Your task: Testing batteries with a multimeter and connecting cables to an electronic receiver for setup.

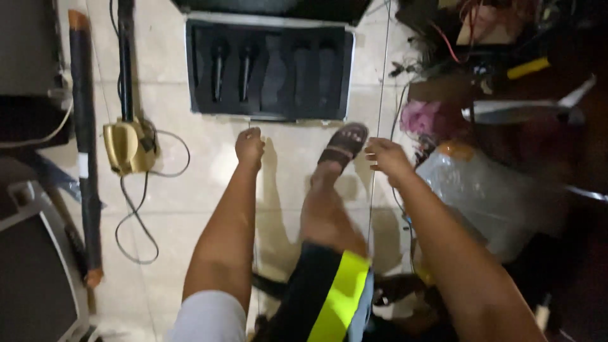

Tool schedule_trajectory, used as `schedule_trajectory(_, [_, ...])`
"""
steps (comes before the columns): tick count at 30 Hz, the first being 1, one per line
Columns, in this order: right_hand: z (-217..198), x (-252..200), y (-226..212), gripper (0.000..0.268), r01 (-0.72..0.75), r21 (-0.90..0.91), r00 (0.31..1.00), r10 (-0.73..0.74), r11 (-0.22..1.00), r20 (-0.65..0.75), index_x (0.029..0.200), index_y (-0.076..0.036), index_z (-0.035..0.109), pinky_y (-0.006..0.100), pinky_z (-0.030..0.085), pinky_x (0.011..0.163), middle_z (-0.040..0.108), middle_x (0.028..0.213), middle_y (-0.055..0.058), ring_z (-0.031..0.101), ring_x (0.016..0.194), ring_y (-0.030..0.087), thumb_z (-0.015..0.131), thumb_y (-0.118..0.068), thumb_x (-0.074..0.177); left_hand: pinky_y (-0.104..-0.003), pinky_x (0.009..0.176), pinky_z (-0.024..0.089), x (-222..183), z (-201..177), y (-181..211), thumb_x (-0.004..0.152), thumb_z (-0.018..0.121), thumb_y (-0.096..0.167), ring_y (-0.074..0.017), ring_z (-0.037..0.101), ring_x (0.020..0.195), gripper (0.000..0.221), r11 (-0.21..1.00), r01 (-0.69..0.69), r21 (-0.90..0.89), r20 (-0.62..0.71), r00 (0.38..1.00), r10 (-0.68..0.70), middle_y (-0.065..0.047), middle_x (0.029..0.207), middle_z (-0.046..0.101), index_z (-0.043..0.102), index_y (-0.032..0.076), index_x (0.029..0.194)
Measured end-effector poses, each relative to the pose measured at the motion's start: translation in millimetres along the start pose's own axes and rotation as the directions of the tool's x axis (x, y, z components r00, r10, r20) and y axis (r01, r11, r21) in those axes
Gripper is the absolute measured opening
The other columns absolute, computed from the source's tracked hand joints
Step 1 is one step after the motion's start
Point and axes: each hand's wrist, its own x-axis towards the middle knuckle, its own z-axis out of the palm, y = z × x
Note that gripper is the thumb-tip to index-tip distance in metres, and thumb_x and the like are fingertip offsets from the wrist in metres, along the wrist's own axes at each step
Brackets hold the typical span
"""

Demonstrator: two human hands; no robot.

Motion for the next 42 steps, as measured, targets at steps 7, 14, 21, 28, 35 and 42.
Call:
schedule_trajectory(7, [88, 94, -32, 0.063, -0.006, -0.093, 0.998, 0.011, 0.996, 0.056, 0.159, 0.002, 0.033, 0.051, 0.053, 0.103, 0.048, 0.151, 0.028, 0.052, 0.136, 0.039, 0.046, -0.029, 0.106, -0.022, 0.06, 0.042, 25, 50, -6, 0.102, 0.048, 0.016, -0.0137, 0.053, 0.065, 0.005, 0.759, 0.261, -0.596, 0.254, 0.958, -0.129, 0.006, 0.076, 0.039, 0.053, 0.013, 0.104])
schedule_trajectory(14, [116, 99, -86, 0.109, -0.091, -0.115, 0.993, 0.081, 0.989, -0.091, 0.153, 0.001, 0.041, 0.053, 0.055, 0.099, 0.052, 0.142, 0.029, 0.055, 0.133, 0.04, 0.08, -0.071, 0.082, -0.023, 0.038, 0.025, 38, 77, -17, 0.107, 0.047, 0.012, -0.0117, 0.037, 0.047, 0.016, 0.631, 0.354, -0.69, 0.329, 0.93, -0.163, 0.007, 0.066, 0.029, 0.057, 0.009, 0.119])
schedule_trajectory(21, [112, 125, -80, 0.093, 0.077, 0.053, 0.997, -0.076, 0.996, -0.027, 0.145, 0.001, 0.042, 0.049, 0.055, 0.077, 0.06, 0.127, 0.025, 0.064, 0.111, 0.037, 0.092, -0.038, 0.077, -0.039, 0.108, 0.049, 59, 60, -14, 0.096, 0.074, 0.04, -0.0317, 0.055, 0.128, 0.074, 0.577, 0.366, -0.73, 0.299, 0.93, -0.212, -0.019, 0.146, 0.042, 0.038, 0.002, 0.147])
schedule_trajectory(28, [97, 39, -111, 0.065, 0.252, 0.232, 0.968, -0.248, 0.939, -0.05, 0.138, -0.009, 0.054, 0.042, 0.054, 0.085, 0.062, 0.122, 0.02, 0.06, 0.108, 0.031, 0.08, -0.005, 0.079, -0.039, 0.116, 0.042, 39, 21, 32, 0.082, 0.089, 0.042, -0.0225, 0.055, 0.126, 0.058, 0.228, 0.347, -0.91, 0.318, 0.935, -0.154, -0.004, 0.12, 0.05, 0.056, 0.014, 0.12])
schedule_trajectory(35, [44, 29, -50, 0.071, 0.251, 0.259, 0.967, -0.231, 0.933, -0.104, 0.139, -0.017, 0.055, 0.045, 0.055, 0.089, 0.064, 0.125, 0.013, 0.063, 0.11, 0.027, 0.08, -0.001, 0.075, -0.042, 0.104, 0.053, 56, 46, -15, 0.08, 0.092, 0.042, -0.0157, 0.062, 0.086, 0.048, 0.334, 0.374, -0.865, 0.335, 0.927, -0.168, 0.006, 0.083, 0.048, 0.052, 0.027, 0.101])
schedule_trajectory(42, [-36, 7, -15, 0.064, 0.178, 0.029, 0.964, -0.168, 0.984, -0.208, 0.141, -0.01, 0.055, 0.053, 0.054, 0.094, 0.062, 0.128, 0.02, 0.06, 0.115, 0.033, 0.081, -0.003, 0.083, -0.039, 0.069, 0.044, 55, 137, -181, 0.073, 0.096, 0.032, -0.0251, 0.057, 0.088, 0.059, 0.662, 0.479, -0.577, 0.479, 0.854, -0.202, -0.01, 0.106, 0.058, 0.06, 0.017, 0.117])
